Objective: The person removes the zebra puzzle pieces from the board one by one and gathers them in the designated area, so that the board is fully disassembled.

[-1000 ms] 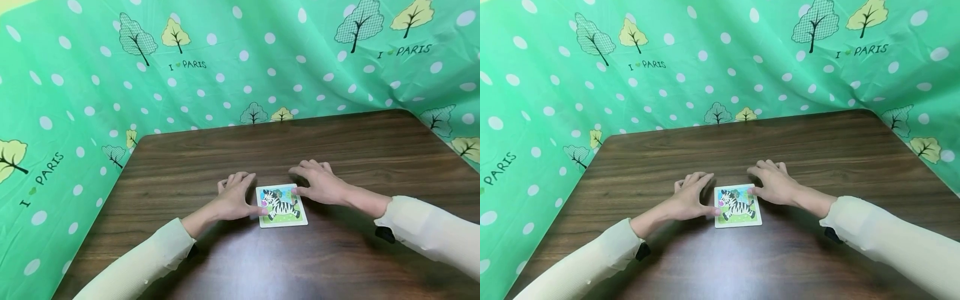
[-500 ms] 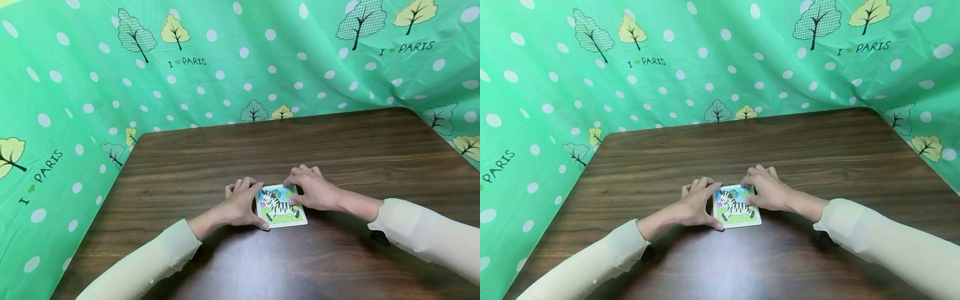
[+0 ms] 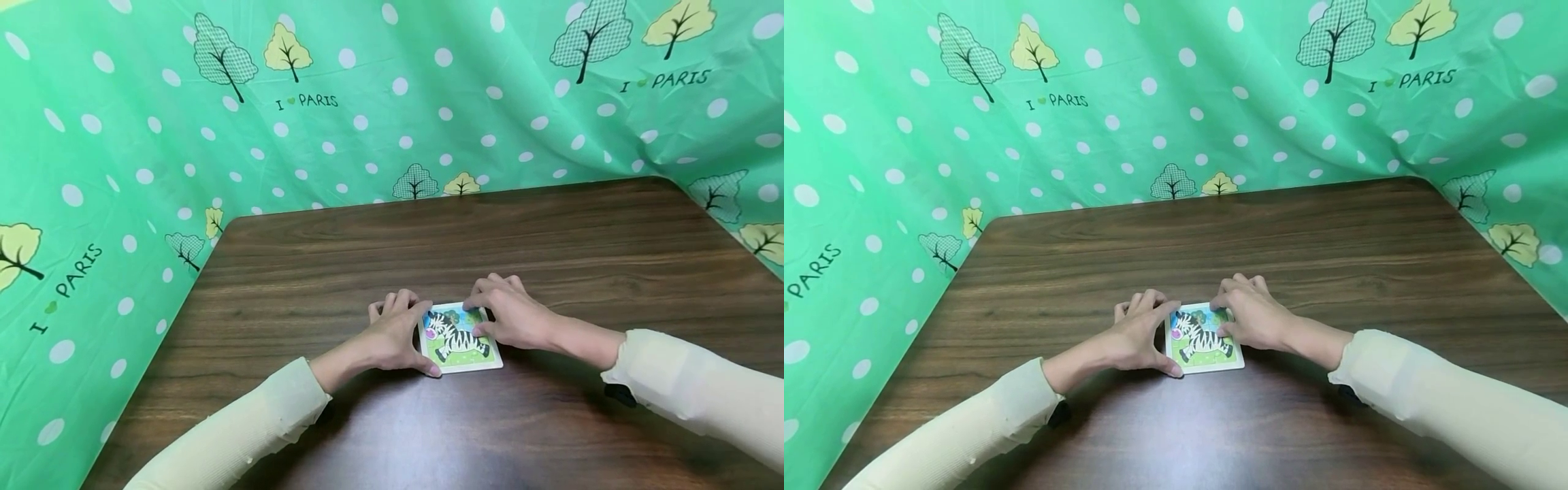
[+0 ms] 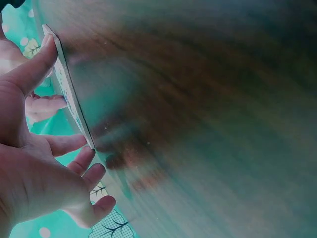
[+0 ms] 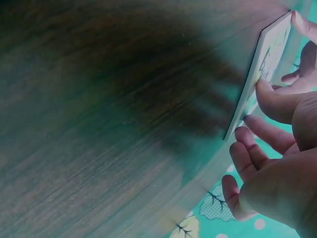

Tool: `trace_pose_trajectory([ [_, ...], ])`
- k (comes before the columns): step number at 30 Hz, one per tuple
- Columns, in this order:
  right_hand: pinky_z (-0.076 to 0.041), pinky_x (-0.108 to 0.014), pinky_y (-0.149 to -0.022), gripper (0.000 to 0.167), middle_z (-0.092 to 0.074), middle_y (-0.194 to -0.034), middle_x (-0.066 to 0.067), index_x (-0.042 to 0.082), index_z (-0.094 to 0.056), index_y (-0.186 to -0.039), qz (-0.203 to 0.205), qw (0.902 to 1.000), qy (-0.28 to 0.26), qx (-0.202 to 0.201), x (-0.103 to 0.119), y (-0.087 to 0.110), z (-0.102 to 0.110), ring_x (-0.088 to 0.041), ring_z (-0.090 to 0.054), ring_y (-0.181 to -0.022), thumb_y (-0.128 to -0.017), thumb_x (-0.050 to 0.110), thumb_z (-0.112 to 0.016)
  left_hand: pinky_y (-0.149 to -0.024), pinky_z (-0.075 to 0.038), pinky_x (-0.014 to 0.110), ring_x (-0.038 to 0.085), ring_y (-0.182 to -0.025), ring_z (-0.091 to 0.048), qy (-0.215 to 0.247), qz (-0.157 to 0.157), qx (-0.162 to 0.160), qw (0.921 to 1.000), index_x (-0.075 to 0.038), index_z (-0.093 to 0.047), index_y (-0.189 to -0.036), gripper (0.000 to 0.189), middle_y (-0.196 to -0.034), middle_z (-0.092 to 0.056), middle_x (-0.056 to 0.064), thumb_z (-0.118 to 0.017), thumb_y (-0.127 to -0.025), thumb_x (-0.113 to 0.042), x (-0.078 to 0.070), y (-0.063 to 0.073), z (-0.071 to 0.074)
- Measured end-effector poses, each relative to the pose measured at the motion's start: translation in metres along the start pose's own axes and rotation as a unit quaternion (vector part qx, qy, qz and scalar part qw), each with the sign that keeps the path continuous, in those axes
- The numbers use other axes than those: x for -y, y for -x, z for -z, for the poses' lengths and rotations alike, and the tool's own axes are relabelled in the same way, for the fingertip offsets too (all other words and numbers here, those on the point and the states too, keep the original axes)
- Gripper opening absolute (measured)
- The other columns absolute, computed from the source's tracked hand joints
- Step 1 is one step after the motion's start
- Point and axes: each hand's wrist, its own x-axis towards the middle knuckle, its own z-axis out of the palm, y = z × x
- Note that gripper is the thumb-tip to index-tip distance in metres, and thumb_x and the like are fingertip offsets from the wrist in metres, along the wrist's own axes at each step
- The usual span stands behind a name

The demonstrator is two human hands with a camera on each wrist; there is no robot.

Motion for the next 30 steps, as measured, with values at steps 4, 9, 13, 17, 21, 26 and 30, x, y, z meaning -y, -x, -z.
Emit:
trace_pose_trajectory([
  [4,-0.026,-0.039,-0.077,0.041,-0.058,-0.099,-0.001,0.009,-0.071,-0.114,0.012,0.9998,0.008,0.011,0.000,0.000,0.001,-0.019,-0.047,-0.093,-0.075,0.015,-0.082,-0.096,-0.023,0.051,0.022,-0.119,-0.031,0.004,-0.002,0.000,1.0000,-0.019,-0.045,-0.140,0.100,-0.131,-0.037,0.004,-0.088,-0.056,-0.054,0.000,0.000,0.000],
  [9,-0.024,-0.039,-0.078,0.043,-0.054,-0.095,0.004,0.016,-0.069,-0.117,0.040,0.9984,0.037,0.015,-0.001,-0.001,0.000,-0.014,-0.045,-0.088,-0.075,0.018,-0.081,-0.097,-0.022,0.052,0.022,-0.118,-0.032,0.009,-0.005,-0.001,1.0000,-0.019,-0.046,-0.139,0.099,-0.132,-0.037,0.004,-0.088,-0.056,-0.053,0.001,0.000,0.001],
  [13,-0.024,-0.040,-0.081,0.043,-0.052,-0.091,0.005,0.015,-0.069,-0.115,0.047,0.9971,0.058,0.011,0.000,-0.001,-0.001,-0.013,-0.045,-0.086,-0.075,0.020,-0.082,-0.096,-0.023,0.051,0.022,-0.119,-0.032,0.005,-0.002,-0.002,1.0000,-0.019,-0.046,-0.138,0.099,-0.132,-0.038,0.004,-0.088,-0.056,-0.055,0.002,0.000,0.001],
  [17,-0.025,-0.045,-0.085,0.037,-0.055,-0.089,0.004,0.008,-0.070,-0.105,0.029,0.9968,0.074,-0.011,0.003,0.000,-0.003,-0.016,-0.049,-0.088,-0.073,0.020,-0.084,-0.095,-0.023,0.050,0.022,-0.120,-0.031,0.000,0.002,0.000,1.0000,-0.020,-0.045,-0.139,0.100,-0.133,-0.037,0.003,-0.087,-0.056,-0.056,0.001,0.000,0.001],
  [21,-0.027,-0.048,-0.085,0.031,-0.054,-0.080,0.004,0.007,-0.070,-0.091,0.005,0.9929,0.110,-0.044,0.008,0.003,-0.003,-0.018,-0.048,-0.083,-0.070,0.023,-0.086,-0.095,-0.023,0.049,0.022,-0.120,-0.032,0.000,0.004,-0.002,1.0000,-0.019,-0.045,-0.140,0.101,-0.134,-0.037,0.003,-0.087,-0.056,-0.056,0.000,0.000,0.000],
  [26,-0.028,-0.048,-0.081,0.030,-0.049,-0.072,0.003,0.007,-0.071,-0.083,-0.024,0.9871,0.141,-0.071,0.014,0.007,-0.004,-0.020,-0.042,-0.076,-0.069,0.028,-0.086,-0.095,-0.023,0.049,0.022,-0.119,-0.032,-0.003,0.006,-0.004,1.0000,-0.019,-0.046,-0.140,0.102,-0.134,-0.037,0.003,-0.088,-0.055,-0.055,-0.001,0.000,-0.001],
  [30,-0.029,-0.050,-0.080,0.029,-0.044,-0.068,0.002,0.009,-0.066,-0.071,-0.052,0.9847,0.145,-0.082,0.019,0.008,-0.004,-0.022,-0.041,-0.074,-0.067,0.029,-0.087,-0.094,-0.024,0.048,0.021,-0.118,-0.032,-0.004,0.008,-0.005,1.0000,-0.019,-0.046,-0.140,0.101,-0.133,-0.037,0.003,-0.088,-0.055,-0.055,-0.001,0.000,-0.001],
])
